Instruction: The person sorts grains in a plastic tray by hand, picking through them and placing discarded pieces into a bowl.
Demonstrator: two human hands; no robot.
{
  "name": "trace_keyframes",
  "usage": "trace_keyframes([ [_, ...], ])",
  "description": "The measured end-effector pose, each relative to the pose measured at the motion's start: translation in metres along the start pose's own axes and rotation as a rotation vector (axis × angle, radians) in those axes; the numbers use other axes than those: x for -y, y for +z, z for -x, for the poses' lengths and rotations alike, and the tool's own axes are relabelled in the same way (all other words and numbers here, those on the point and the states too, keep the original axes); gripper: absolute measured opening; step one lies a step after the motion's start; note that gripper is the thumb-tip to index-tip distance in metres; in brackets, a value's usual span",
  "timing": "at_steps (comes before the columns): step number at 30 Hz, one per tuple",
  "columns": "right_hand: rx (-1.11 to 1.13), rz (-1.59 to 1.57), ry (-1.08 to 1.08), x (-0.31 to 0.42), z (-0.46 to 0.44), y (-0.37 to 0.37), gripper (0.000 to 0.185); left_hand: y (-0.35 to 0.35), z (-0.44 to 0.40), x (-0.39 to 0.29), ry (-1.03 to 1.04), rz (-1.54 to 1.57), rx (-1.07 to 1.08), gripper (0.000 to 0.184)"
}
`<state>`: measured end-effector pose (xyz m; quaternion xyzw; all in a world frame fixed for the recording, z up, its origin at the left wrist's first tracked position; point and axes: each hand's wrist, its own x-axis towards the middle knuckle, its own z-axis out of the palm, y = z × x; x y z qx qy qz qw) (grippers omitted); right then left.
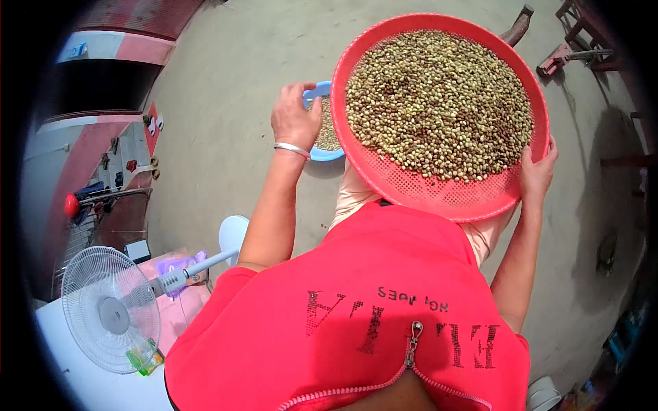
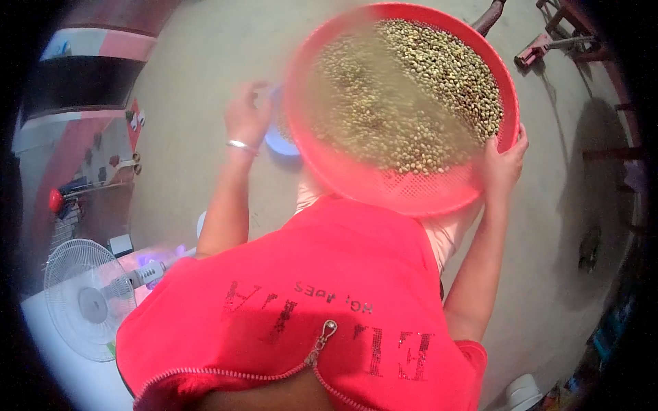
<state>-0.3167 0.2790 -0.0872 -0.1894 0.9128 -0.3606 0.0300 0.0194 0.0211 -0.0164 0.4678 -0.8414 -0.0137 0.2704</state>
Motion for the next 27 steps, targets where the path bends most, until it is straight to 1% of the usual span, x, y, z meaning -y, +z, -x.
trace_keyframes([
  [1,-0.014,-0.002,-0.022,-0.003,-0.001,0.001,0.062,-0.002,-0.003,-0.006,0.001,0.001,-0.002,0.015],
  [3,-0.016,0.002,-0.02,-0.006,-0.002,0.002,0.062,-0.003,-0.002,-0.026,0.011,0.197,0.115,0.016],
  [5,-0.018,0.003,-0.023,-0.003,-0.001,0.002,0.062,0.007,0.008,-0.049,0.021,0.343,0.3,0.016],
  [6,-0.016,0.007,-0.017,-0.002,-0.001,0.001,0.062,0.009,0.011,-0.068,0.019,0.407,0.334,0.017],
  [7,-0.016,0.014,-0.009,-0.004,-0.002,0.001,0.063,0.018,0.015,-0.074,0.247,0.433,0.275,0.017],
  [8,-0.019,0.02,-0.008,-0.006,-0.002,0.0,0.063,0.028,0.017,-0.085,0.201,0.268,0.496,0.018],
  [10,-0.023,-0.015,-0.05,-0.009,-0.003,0.002,0.063,0.049,0.031,-0.097,0.111,0.427,0.487,0.018],
  [12,-0.023,-0.001,-0.05,-0.005,-0.002,0.001,0.063,0.066,0.037,-0.097,0.147,0.458,0.471,0.019],
  [13,-0.023,0.015,-0.046,-0.002,0.0,0.0,0.063,0.072,0.039,-0.098,0.115,0.481,0.491,0.017],
  [17,-0.025,0.01,-0.019,-0.001,0.002,0.0,0.062,0.076,0.041,-0.101,0.142,0.447,0.48,0.015],
  [20,-0.012,-0.019,-0.018,-0.004,-0.001,0.002,0.062,0.077,0.039,-0.103,0.125,0.438,0.54,0.017],
  [22,-0.012,-0.013,-0.013,-0.004,-0.001,0.001,0.062,0.081,0.04,-0.103,0.176,0.413,0.452,0.013],
  [23,-0.013,-0.013,-0.012,-0.005,-0.001,0.001,0.062,0.082,0.04,-0.102,0.176,0.413,0.452,0.013],
  [25,-0.024,-0.018,-0.026,-0.005,-0.001,0.002,0.062,0.08,0.038,-0.103,0.126,0.429,0.537,0.015],
  [26,-0.024,-0.016,-0.026,-0.006,-0.001,0.002,0.062,0.08,0.039,-0.101,0.126,0.431,0.538,0.015],
  [27,-0.026,-0.018,-0.029,-0.005,-0.001,0.002,0.062,0.077,0.038,-0.098,0.133,0.432,0.456,0.012],
])
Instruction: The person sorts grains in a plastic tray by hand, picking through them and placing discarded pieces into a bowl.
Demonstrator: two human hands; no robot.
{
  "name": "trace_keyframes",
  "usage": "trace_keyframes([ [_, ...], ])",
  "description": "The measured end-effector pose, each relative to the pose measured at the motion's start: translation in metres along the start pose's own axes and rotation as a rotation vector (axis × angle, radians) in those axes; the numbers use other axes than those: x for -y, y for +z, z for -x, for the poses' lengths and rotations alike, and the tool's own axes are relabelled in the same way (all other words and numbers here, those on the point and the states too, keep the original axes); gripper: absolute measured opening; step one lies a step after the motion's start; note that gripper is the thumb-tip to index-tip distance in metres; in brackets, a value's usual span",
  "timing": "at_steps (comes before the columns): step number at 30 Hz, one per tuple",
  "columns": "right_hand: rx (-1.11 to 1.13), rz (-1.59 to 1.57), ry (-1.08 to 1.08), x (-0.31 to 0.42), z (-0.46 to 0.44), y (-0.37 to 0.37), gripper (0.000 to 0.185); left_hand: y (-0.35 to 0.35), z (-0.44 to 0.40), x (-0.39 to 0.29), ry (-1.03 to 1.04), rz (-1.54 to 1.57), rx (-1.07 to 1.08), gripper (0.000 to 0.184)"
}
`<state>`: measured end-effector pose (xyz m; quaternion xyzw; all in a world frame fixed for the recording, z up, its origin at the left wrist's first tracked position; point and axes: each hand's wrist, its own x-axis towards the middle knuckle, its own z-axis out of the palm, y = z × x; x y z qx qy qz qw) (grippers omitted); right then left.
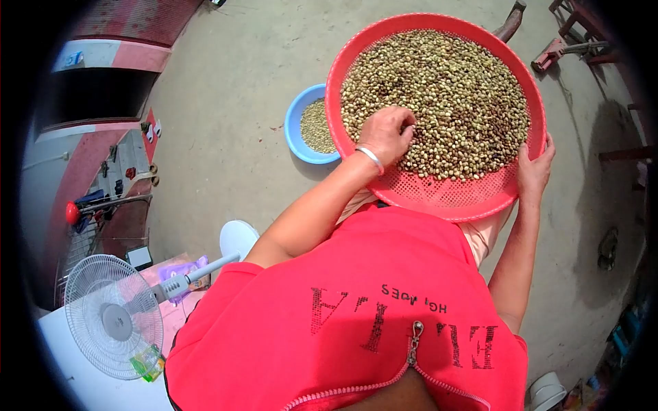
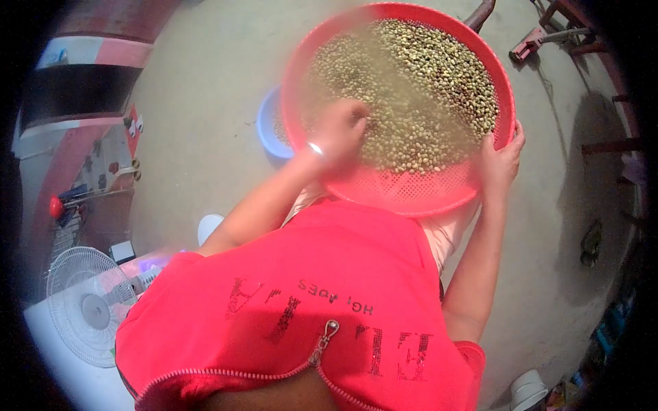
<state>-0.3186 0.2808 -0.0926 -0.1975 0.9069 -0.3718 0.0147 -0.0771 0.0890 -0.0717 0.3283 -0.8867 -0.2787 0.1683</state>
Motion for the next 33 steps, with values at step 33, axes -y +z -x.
trace_keyframes([
  [33,0.002,0.035,-0.005,-0.002,-0.002,0.001,0.061,-0.009,-0.001,0.027,-0.039,-0.135,-0.032,0.019],
])
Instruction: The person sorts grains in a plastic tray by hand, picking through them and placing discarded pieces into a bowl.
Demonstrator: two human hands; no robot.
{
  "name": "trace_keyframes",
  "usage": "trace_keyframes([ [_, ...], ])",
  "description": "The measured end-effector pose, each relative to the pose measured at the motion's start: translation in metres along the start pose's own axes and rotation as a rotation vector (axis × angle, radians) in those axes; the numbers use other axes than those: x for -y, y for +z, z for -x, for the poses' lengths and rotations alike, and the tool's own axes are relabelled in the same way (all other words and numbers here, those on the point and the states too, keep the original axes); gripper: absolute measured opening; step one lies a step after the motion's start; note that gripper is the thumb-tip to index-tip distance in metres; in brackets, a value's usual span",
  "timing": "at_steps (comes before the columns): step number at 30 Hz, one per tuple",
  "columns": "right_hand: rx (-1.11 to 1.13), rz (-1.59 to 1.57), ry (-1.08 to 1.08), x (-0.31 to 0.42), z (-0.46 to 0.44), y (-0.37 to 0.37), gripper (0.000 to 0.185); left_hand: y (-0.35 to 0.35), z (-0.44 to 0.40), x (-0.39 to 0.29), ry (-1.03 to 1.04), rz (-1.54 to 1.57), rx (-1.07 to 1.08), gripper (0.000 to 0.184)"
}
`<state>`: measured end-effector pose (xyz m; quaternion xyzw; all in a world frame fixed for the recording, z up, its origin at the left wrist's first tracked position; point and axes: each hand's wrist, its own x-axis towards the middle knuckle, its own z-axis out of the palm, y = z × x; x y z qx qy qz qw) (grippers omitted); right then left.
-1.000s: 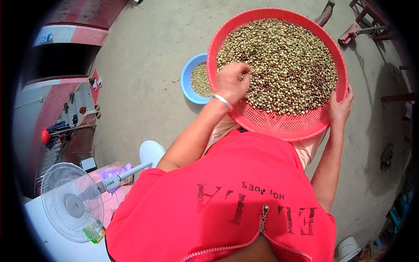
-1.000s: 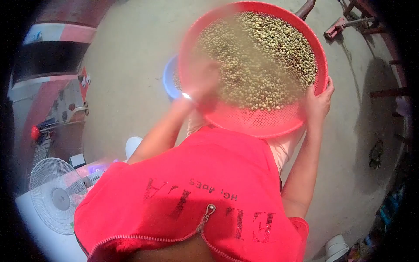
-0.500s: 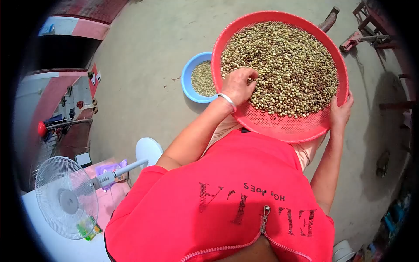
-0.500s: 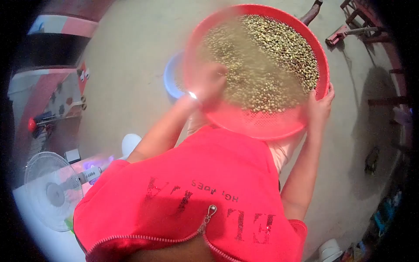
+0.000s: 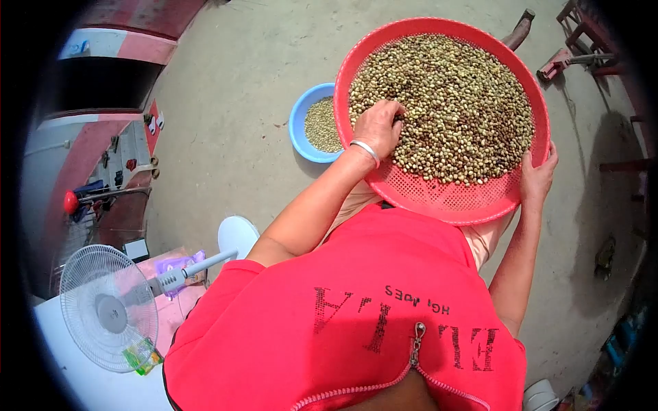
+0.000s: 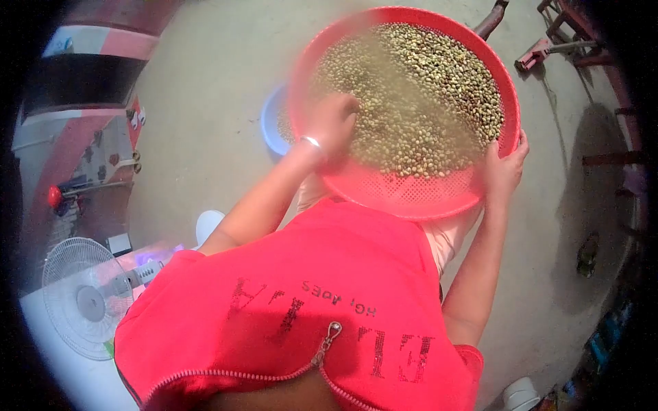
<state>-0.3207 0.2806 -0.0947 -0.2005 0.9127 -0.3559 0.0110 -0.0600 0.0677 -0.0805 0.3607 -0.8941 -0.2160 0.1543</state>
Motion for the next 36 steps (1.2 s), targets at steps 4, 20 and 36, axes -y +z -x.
trace_keyframes([
  [4,-0.009,0.012,-0.003,-0.001,0.0,0.0,0.061,-0.001,-0.004,-0.003,0.009,-0.061,0.043,0.018],
  [20,0.069,-0.005,0.04,0.001,-0.001,-0.004,0.068,-0.07,-0.002,0.034,-0.141,-0.165,-0.15,0.018],
  [36,0.043,-0.03,0.031,0.002,-0.002,-0.003,0.064,-0.022,-0.011,-0.016,-0.077,0.039,0.061,0.02],
])
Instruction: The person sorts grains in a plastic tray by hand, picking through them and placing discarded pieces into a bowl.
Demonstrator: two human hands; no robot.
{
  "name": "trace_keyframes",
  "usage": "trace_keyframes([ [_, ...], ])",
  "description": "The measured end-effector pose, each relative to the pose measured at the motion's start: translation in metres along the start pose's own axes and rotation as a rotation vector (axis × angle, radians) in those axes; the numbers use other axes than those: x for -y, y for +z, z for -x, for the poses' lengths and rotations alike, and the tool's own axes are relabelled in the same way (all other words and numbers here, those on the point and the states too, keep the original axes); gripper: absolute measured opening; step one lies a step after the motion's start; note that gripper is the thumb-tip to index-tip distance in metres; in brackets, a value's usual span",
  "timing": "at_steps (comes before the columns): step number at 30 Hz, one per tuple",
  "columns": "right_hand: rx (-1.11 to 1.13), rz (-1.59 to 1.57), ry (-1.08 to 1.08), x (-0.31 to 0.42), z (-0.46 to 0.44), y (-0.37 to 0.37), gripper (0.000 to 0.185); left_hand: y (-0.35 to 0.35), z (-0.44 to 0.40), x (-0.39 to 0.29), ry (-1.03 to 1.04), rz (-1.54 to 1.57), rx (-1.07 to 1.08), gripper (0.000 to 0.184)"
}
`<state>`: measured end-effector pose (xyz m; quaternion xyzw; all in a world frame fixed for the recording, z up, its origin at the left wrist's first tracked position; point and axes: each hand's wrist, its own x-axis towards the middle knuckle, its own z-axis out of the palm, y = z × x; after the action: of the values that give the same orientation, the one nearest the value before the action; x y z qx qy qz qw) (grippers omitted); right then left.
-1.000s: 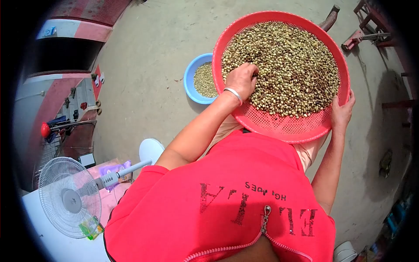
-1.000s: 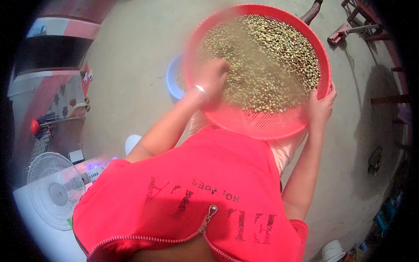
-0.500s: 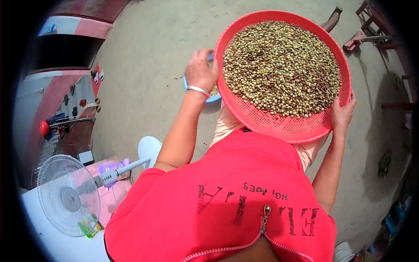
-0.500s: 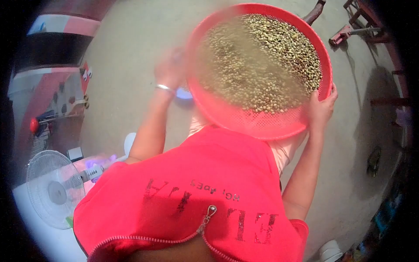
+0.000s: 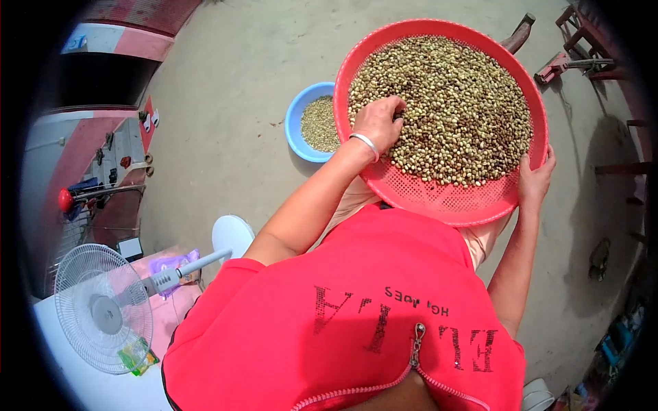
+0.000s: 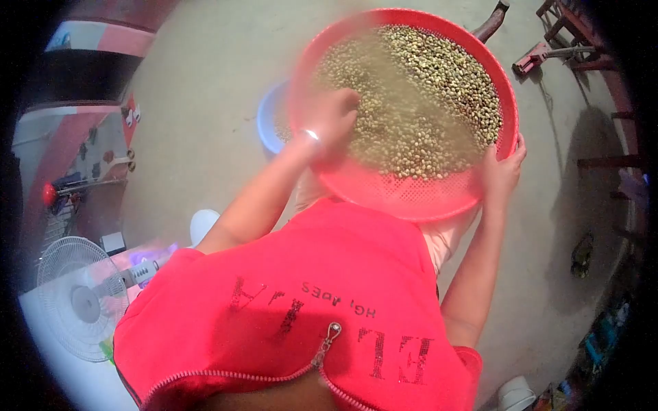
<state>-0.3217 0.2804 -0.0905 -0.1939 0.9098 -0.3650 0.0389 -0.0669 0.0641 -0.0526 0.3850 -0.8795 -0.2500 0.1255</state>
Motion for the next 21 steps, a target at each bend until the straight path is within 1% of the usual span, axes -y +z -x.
trace_keyframes([
  [2,0.034,0.012,0.038,0.0,0.001,0.001,0.066,0.002,-0.001,0.0,-0.014,-0.004,0.006,0.021],
  [4,-0.058,0.012,-0.048,-0.001,0.002,0.004,0.062,0.002,-0.001,-0.003,-0.034,-0.015,0.036,0.021],
  [11,-0.043,0.007,-0.041,-0.003,0.0,0.002,0.062,0.008,-0.002,-0.003,-0.018,-0.006,0.005,0.02],
  [13,0.026,0.013,0.001,-0.003,0.0,0.0,0.065,0.011,-0.002,-0.002,0.001,-0.033,-0.006,0.019],
  [17,0.038,0.012,0.025,0.002,0.002,-0.002,0.066,0.011,0.0,-0.002,0.027,-0.04,-0.023,0.018],
  [19,0.027,0.021,0.014,0.001,0.001,-0.002,0.066,0.013,0.001,0.001,0.026,0.042,-0.065,0.018],
  [20,0.027,0.022,0.013,0.0,0.001,-0.001,0.066,0.012,0.0,0.004,0.027,0.042,-0.065,0.018],
  [21,0.019,0.025,0.008,-0.002,0.0,0.0,0.065,0.007,0.0,0.008,0.071,0.001,-0.132,0.018],
])
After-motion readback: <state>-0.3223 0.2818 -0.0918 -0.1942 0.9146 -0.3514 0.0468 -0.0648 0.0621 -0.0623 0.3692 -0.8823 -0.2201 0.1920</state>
